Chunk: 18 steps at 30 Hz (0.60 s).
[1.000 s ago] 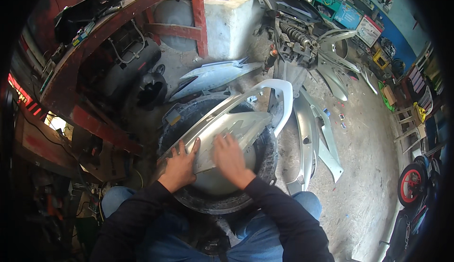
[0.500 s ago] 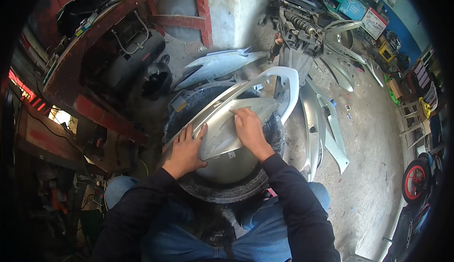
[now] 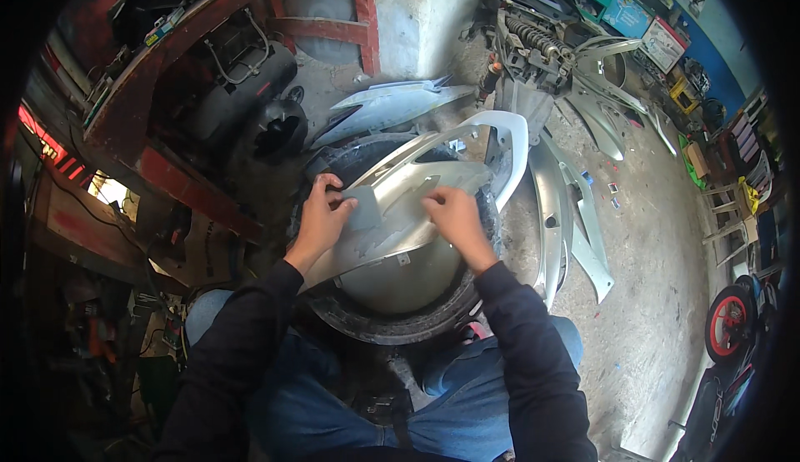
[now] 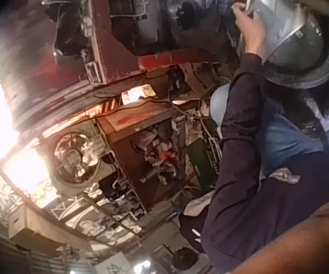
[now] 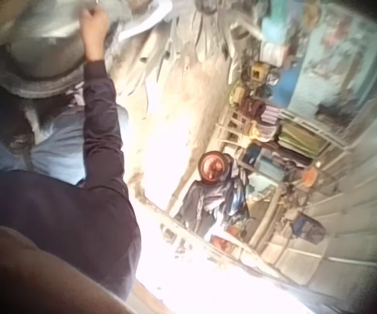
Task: The person sands the surface of a motorcycle fairing panel using a piece of sandpaper while dipping it into a bucket of water.
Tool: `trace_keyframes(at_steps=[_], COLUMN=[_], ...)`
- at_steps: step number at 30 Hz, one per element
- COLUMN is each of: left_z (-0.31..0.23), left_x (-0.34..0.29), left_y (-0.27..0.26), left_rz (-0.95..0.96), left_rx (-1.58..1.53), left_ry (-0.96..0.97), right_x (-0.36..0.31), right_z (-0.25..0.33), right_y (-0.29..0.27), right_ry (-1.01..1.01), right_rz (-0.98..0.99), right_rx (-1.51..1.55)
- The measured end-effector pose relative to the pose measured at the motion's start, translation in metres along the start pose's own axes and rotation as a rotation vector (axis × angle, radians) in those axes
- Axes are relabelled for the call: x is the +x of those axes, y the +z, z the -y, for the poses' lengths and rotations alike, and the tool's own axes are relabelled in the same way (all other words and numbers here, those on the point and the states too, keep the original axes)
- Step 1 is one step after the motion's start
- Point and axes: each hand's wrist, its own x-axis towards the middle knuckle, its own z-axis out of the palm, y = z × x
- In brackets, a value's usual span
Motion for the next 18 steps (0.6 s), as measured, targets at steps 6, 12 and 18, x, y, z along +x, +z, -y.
trace_keyframes(at_steps=[6, 12, 18], left_z=[0.013, -0.013, -0.009], left_x=[-0.008, -0.029, -0.046], left_y=[-0.013, -0.004, -0.002], left_rz=[0.028, 0.367, 0.366], left_rx=[0.174, 0.662, 1.015], left_ry=[0.165, 0.253, 0.114], right_x=[-0.009, 0.036, 0.061], right_z=[-0.069, -0.19, -0.25], right_y=[-0.003, 0.087, 0.181], right_ry=[-0.077, -0.304, -0.33], right_rz=[0.634, 0.323, 0.202], right_rx=[-0.765, -0.802, -1.067])
